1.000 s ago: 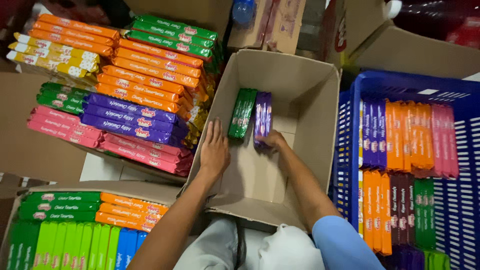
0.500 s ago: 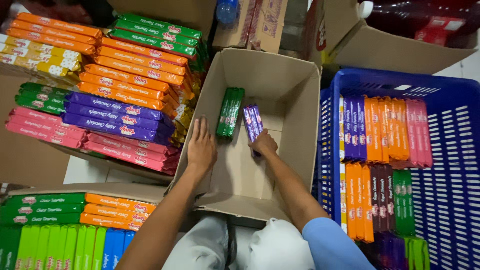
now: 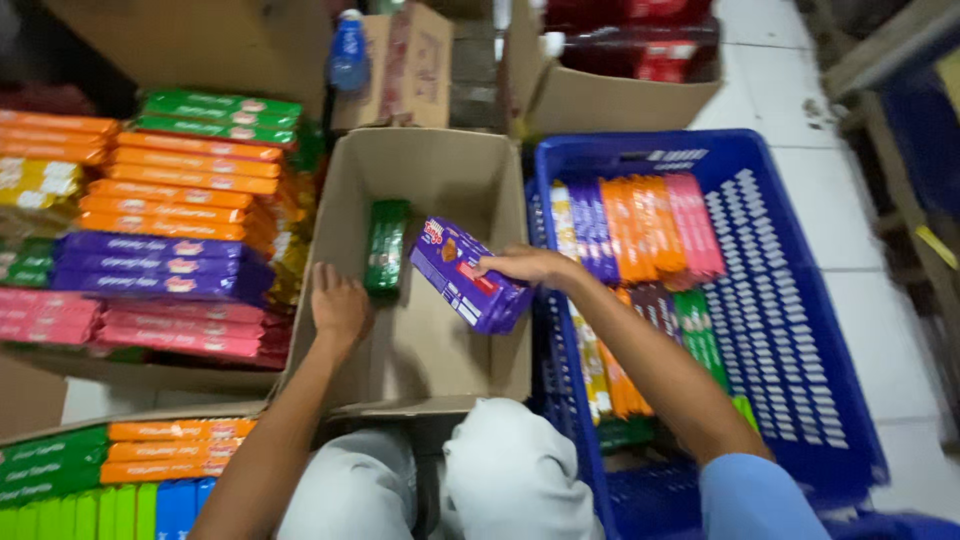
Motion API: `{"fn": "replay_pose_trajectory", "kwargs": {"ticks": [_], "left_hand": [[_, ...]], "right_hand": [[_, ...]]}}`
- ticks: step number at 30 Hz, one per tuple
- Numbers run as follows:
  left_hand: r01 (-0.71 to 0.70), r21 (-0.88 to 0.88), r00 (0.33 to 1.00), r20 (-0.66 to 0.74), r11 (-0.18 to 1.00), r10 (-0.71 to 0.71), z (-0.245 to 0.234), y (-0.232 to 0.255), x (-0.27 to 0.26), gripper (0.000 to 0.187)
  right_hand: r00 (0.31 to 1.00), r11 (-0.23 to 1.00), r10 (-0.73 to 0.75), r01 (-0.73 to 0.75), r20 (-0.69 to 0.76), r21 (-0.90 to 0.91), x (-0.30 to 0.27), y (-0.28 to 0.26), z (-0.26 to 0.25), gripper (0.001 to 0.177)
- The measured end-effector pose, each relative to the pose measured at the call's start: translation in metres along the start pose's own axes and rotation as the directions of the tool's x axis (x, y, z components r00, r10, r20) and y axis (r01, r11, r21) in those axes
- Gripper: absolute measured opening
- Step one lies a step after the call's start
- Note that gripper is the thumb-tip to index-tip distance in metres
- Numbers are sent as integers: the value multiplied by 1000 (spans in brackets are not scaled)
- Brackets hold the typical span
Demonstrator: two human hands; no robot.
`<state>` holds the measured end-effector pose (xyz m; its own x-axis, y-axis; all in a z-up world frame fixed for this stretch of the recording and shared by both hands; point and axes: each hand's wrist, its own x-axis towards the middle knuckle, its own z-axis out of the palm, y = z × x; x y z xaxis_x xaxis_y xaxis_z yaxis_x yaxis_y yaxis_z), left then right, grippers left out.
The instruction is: The person sits on a stool and transfers stacks of colorful snack bars from a cardboard box into a blue plastic basket. They arrange the bars by color and type within the basket, then move the empty box aside and continue organizing the remaining items.
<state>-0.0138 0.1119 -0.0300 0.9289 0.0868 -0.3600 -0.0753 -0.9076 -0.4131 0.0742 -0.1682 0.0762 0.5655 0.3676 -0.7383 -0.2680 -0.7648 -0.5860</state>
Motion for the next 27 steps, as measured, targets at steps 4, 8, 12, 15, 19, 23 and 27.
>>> {"fn": "replay_pose_trajectory", "kwargs": {"ticks": [4, 8, 12, 15, 19, 23, 27], "left_hand": [[-46, -215, 924, -380, 976, -40, -3, 21, -1, 30], [-289, -297, 939, -276, 910, 208, -35, 56, 9, 39], [-544, -195, 782, -471, 816, 409, -92, 99, -5, 38], [-750, -133, 604, -536, 648, 590, -141, 122, -31, 54], [-898, -8, 375, -538, 440, 755, -177, 146, -49, 79], [-912, 55, 339, -458, 406, 822, -176, 155, -48, 89], [-906, 30, 368, -434, 422, 822, -164, 158, -35, 78]], "right_hand": [[982, 986, -149, 156, -117, 55, -92, 40, -53, 52], [970, 974, -184, 202, -162, 102, -183, 93, -91, 64], [890, 968, -187, 240, -416, 78, -236, 165, -100, 64], [839, 985, -40, 123, -543, 119, -251, 222, -105, 64], [809, 968, 174, -245, -562, -54, -248, 281, -106, 87], [775, 916, 299, -396, -557, -60, -216, 326, -100, 86], [775, 918, 288, -390, -563, -68, -179, 340, -83, 96]]}}
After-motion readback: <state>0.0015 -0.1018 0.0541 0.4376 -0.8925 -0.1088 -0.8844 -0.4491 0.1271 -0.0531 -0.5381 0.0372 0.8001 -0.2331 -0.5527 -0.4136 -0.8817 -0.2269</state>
